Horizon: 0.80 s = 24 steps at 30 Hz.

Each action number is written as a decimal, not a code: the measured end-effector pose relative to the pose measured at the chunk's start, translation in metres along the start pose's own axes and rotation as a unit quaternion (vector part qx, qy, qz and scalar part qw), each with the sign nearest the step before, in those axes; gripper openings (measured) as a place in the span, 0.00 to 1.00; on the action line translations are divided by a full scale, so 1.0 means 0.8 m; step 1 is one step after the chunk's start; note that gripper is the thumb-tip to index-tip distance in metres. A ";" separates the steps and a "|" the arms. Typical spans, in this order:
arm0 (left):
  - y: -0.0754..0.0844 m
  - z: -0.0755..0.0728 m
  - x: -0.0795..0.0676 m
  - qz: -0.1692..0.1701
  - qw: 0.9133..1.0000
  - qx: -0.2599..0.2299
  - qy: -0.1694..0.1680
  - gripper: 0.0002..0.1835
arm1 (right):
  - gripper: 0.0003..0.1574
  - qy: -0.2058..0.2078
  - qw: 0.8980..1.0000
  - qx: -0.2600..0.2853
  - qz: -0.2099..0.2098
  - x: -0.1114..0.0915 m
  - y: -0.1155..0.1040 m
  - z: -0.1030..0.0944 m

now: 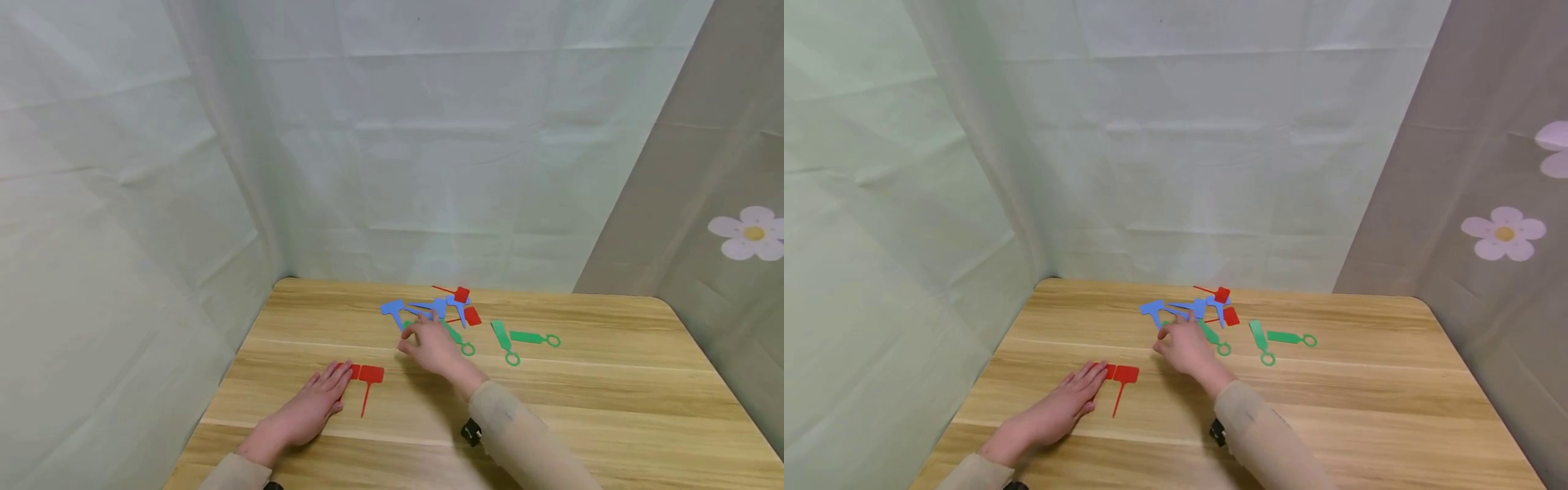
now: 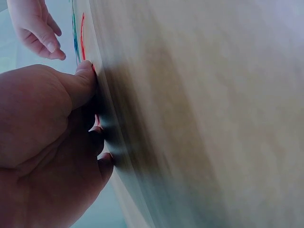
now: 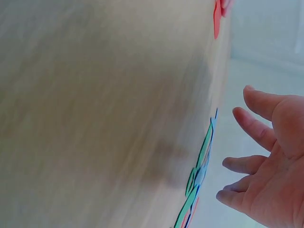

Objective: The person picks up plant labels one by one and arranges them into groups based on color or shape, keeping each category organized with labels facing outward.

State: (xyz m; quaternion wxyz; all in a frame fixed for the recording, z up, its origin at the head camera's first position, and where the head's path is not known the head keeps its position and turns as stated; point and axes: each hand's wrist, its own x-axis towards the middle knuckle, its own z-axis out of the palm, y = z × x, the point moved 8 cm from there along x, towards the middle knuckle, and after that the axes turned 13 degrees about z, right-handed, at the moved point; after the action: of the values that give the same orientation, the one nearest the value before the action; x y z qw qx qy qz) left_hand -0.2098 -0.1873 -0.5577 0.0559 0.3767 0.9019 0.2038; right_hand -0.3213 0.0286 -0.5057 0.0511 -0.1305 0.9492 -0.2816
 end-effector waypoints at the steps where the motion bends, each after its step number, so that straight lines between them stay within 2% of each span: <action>1: 0.000 -0.001 0.000 0.001 1.000 -0.003 0.002 0.32 | 0.13 0.000 1.000 0.006 0.005 0.000 0.003 -0.002; 6: 0.012 -0.010 0.000 0.010 1.000 -0.014 0.000 0.32 | 0.17 0.000 0.999 0.027 0.031 -0.001 0.015 -0.012; 10: 0.020 -0.014 0.001 -0.001 1.000 -0.010 -0.015 0.32 | 0.19 0.009 0.999 0.022 0.041 -0.001 0.023 -0.021; 14: 0.020 -0.012 0.004 -0.014 1.000 -0.001 -0.028 0.32 | 0.21 0.011 0.998 0.020 0.058 -0.001 0.034 -0.032; 18: 0.016 -0.007 0.003 -0.006 1.000 -0.007 -0.013 0.32 | 0.22 0.016 0.997 0.031 0.066 -0.001 0.046 -0.043; 21: 0.017 -0.008 0.004 -0.005 1.000 -0.004 -0.014 0.32 | 0.22 0.025 0.997 0.034 0.068 0.000 0.055 -0.051; 24: 0.020 -0.011 0.005 -0.012 0.999 0.006 -0.031 0.32 | 0.22 0.031 0.997 0.031 0.070 0.003 0.065 -0.057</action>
State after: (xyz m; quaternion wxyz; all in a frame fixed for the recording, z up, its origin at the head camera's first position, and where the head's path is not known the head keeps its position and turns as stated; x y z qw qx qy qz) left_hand -0.2040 -0.1768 -0.5431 0.0841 0.3725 0.9052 0.1864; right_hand -0.3430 0.0941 -0.4960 0.0455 -0.0537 0.9478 -0.3109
